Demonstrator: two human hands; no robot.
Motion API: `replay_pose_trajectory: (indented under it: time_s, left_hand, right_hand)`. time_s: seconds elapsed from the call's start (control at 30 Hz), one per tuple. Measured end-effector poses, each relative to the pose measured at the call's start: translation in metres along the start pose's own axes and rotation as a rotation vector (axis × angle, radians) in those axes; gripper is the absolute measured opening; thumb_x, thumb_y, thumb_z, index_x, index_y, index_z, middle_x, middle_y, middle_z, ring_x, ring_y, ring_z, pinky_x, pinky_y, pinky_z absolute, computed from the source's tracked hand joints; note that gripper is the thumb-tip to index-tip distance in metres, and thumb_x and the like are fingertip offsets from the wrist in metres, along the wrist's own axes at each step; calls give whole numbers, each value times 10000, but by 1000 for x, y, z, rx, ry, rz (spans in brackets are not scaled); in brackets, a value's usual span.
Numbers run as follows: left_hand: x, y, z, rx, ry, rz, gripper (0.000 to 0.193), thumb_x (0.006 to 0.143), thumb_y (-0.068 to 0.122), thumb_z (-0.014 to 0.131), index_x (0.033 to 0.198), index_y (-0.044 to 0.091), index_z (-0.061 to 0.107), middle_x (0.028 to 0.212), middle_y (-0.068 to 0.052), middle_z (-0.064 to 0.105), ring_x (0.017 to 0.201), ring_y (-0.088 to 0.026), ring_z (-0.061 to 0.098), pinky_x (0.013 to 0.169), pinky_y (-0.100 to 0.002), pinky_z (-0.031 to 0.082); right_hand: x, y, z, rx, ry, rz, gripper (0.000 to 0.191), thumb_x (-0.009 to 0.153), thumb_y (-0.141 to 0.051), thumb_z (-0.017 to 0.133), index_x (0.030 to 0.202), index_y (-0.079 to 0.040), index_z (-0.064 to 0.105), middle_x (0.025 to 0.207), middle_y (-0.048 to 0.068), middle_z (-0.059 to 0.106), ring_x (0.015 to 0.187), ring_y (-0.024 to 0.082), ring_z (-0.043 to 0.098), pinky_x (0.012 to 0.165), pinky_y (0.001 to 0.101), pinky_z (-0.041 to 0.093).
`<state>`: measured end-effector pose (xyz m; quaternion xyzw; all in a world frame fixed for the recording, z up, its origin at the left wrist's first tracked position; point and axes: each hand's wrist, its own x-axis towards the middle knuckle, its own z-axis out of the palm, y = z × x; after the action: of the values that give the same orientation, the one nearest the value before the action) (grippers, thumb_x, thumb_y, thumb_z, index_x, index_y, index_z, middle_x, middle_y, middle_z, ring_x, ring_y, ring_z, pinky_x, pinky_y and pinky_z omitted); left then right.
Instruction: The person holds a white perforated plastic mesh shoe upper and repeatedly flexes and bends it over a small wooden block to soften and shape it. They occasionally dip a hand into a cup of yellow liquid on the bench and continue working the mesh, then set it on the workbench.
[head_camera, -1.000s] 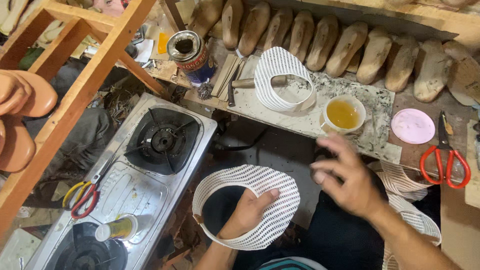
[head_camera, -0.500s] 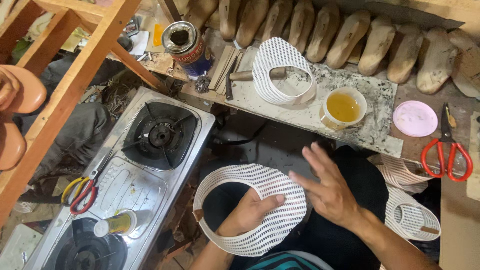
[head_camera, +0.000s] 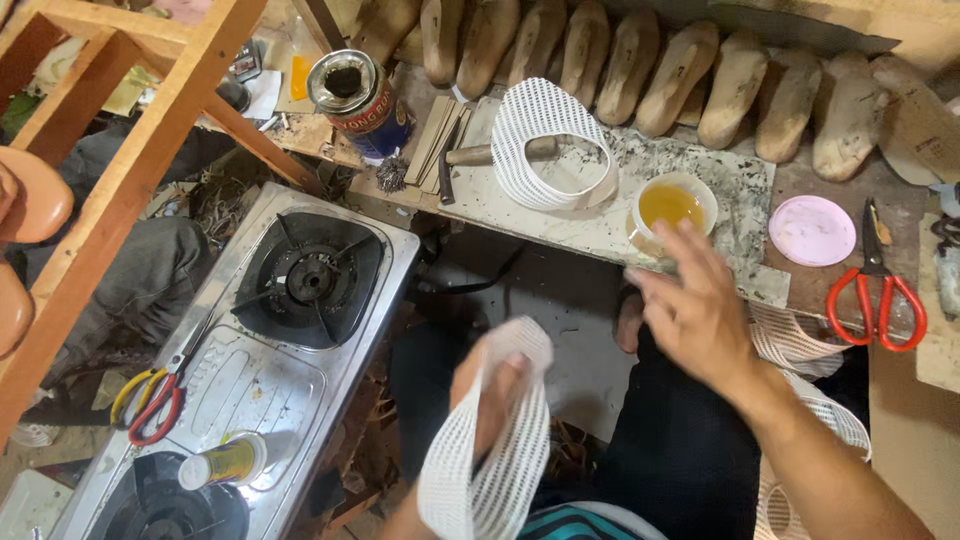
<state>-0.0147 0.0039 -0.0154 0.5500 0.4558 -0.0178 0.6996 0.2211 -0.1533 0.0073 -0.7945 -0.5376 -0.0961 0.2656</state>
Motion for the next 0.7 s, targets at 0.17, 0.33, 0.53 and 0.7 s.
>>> replay_pose_trajectory:
  time_s: [0.17,0.33,0.53,0.7]
  left_hand:
    - [4,5,-8,44,-54,30,611,1017,516,395,1057,16,742,811,-168,761,647,-210,732,642,-300,568]
    - [-5,5,-1,-204,-169,10,549,1003,439,475,1016,-23,772,837,-148,781,656,-202,702,620,-294,535]
    - [3,-7,6,-436,-362,177,386,1015,287,533,1074,-44,721,916,-125,765,738,-196,698,690,-299,559]
    - [12,-12,18,-654,-515,278,266,1001,135,558,1184,-27,665,1052,-112,743,890,-167,707,806,-289,579]
  right_hand:
    - [25,27,-11,-216,-69,143,358,837,-191,738,1176,-82,766,1568,195,479,1478,473,373,1175,548,340]
    - [37,31,-11,-139,-9,99,358,798,-294,787,1050,-41,772,1569,239,470,1480,478,369,1197,527,349]
    - [22,4,-10,25,119,70,221,851,-197,783,1017,-55,751,1542,200,495,1515,412,394,1268,511,330]
    - [-17,-49,9,283,12,-110,436,789,-66,721,1224,-86,720,1550,233,408,1488,418,379,1226,496,337]
